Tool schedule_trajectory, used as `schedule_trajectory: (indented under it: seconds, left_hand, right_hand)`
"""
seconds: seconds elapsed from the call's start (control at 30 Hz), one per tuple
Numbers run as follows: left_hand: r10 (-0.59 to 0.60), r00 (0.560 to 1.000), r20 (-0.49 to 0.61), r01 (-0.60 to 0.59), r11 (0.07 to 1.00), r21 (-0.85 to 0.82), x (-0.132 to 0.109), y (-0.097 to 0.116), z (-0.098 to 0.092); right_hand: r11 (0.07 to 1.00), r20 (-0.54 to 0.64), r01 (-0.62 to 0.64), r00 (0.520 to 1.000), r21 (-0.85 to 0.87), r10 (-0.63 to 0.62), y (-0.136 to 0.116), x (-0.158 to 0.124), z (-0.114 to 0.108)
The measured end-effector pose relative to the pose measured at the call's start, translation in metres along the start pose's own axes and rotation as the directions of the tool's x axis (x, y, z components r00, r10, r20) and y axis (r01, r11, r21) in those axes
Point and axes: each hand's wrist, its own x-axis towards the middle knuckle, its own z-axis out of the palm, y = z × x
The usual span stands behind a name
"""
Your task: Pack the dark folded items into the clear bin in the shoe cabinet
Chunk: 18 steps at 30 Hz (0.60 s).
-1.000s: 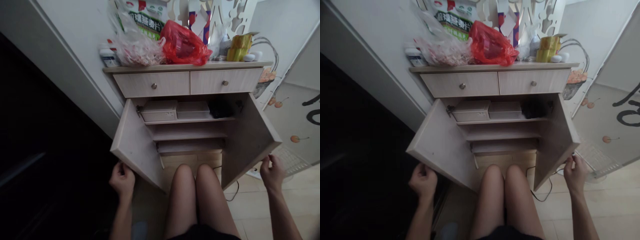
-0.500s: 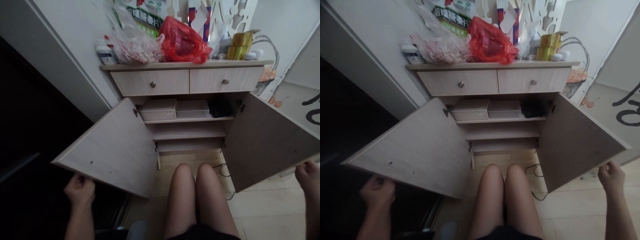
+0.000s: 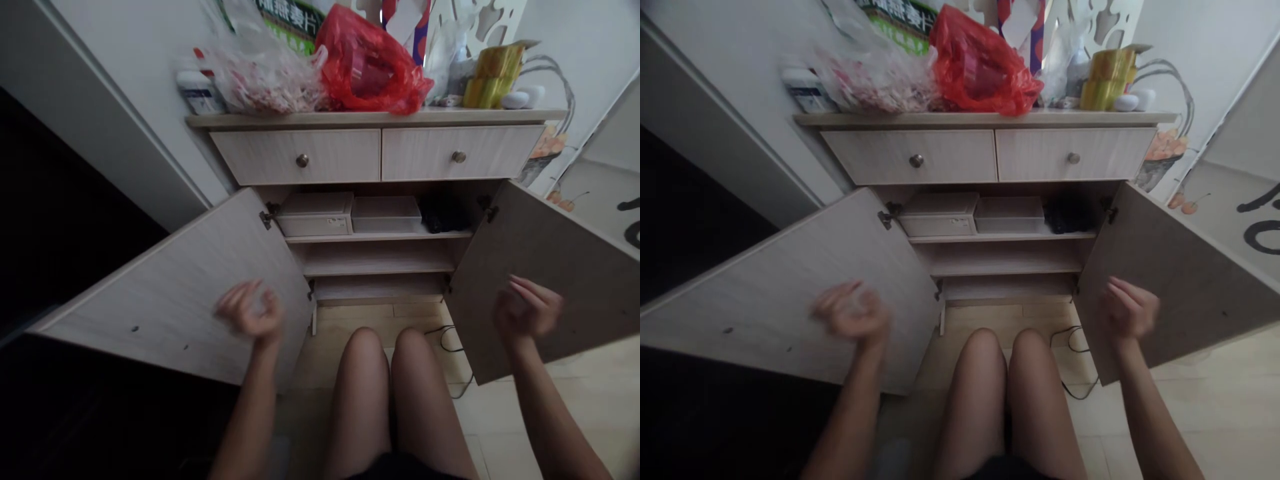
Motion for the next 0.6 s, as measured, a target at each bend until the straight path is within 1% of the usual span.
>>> schedule_trajectory:
  seconds: [0.03,0.07,0.1,0.13,0.17,0.2,0.27,0.3,0.33,0.37,0.4,0.43,0.47,0.5,0.6]
  left_hand:
    - [0.038,0.999,0.037,-0.038,0.999,0.014,0.009,-0.004,0.015]
    - [0.073,0.995,0.073,-0.075,0.997,0.028,0.019,-0.008,0.03]
    - [0.108,0.988,0.11,-0.113,0.993,0.04,0.03,-0.011,0.047]
    - [0.144,0.978,0.153,-0.153,0.987,0.05,0.043,-0.014,0.065]
    - [0.181,0.962,0.204,-0.196,0.979,0.056,0.056,-0.016,0.084]
    - [0.219,0.937,0.272,-0.243,0.968,0.058,0.07,-0.017,0.103]
    - [0.264,0.865,0.427,-0.324,0.943,0.073,0.095,-0.016,0.138]
    - [0.257,0.824,0.506,-0.349,0.932,0.095,0.106,-0.015,0.153]
    - [0.23,0.788,0.571,-0.361,0.924,0.126,0.115,-0.015,0.166]
    - [0.193,0.761,0.62,-0.363,0.918,0.16,0.122,-0.015,0.176]
    - [0.155,0.743,0.651,-0.357,0.914,0.191,0.127,-0.016,0.184]
    - [0.123,0.734,0.667,-0.346,0.914,0.213,0.13,-0.018,0.189]
    - [0.102,0.732,0.673,-0.335,0.915,0.225,0.131,-0.02,0.193]
    - [0.094,0.732,0.675,-0.327,0.918,0.226,0.131,-0.023,0.196]
    - [0.096,0.73,0.677,-0.318,0.924,0.213,0.128,-0.028,0.195]
  right_hand:
    - [0.994,-0.029,0.075,0.997,0.079,-0.073,-0.016,0.012,0.03]
    - [0.986,0.065,0.096,0.992,0.138,-0.106,-0.029,0.024,0.06]
    - [0.981,0.175,0.09,0.977,0.174,-0.121,-0.04,0.036,0.091]
    - [0.98,0.299,0.07,0.946,0.187,-0.125,-0.047,0.047,0.121]
    - [0.982,0.419,0.052,0.9,0.179,-0.124,-0.052,0.057,0.149]
    - [0.989,0.543,0.043,0.832,0.144,-0.115,-0.054,0.064,0.175]
    - [0.997,0.75,0.059,0.658,0.046,-0.074,-0.053,0.073,0.216]
    - [0.997,0.823,0.072,0.567,-0.007,-0.035,-0.052,0.074,0.232]
    - [0.995,0.875,0.085,0.484,-0.055,0.007,-0.05,0.074,0.244]
    - [0.991,0.908,0.092,0.417,-0.095,0.049,-0.049,0.074,0.254]
    - [0.988,0.926,0.095,0.368,-0.126,0.083,-0.048,0.073,0.261]
    - [0.984,0.935,0.095,0.337,-0.149,0.108,-0.047,0.073,0.266]
    - [0.982,0.939,0.095,0.321,-0.165,0.127,-0.046,0.072,0.269]
    - [0.98,0.938,0.095,0.317,-0.177,0.139,-0.045,0.072,0.271]
    - [0.978,0.93,0.091,0.337,-0.189,0.148,-0.041,0.074,0.268]
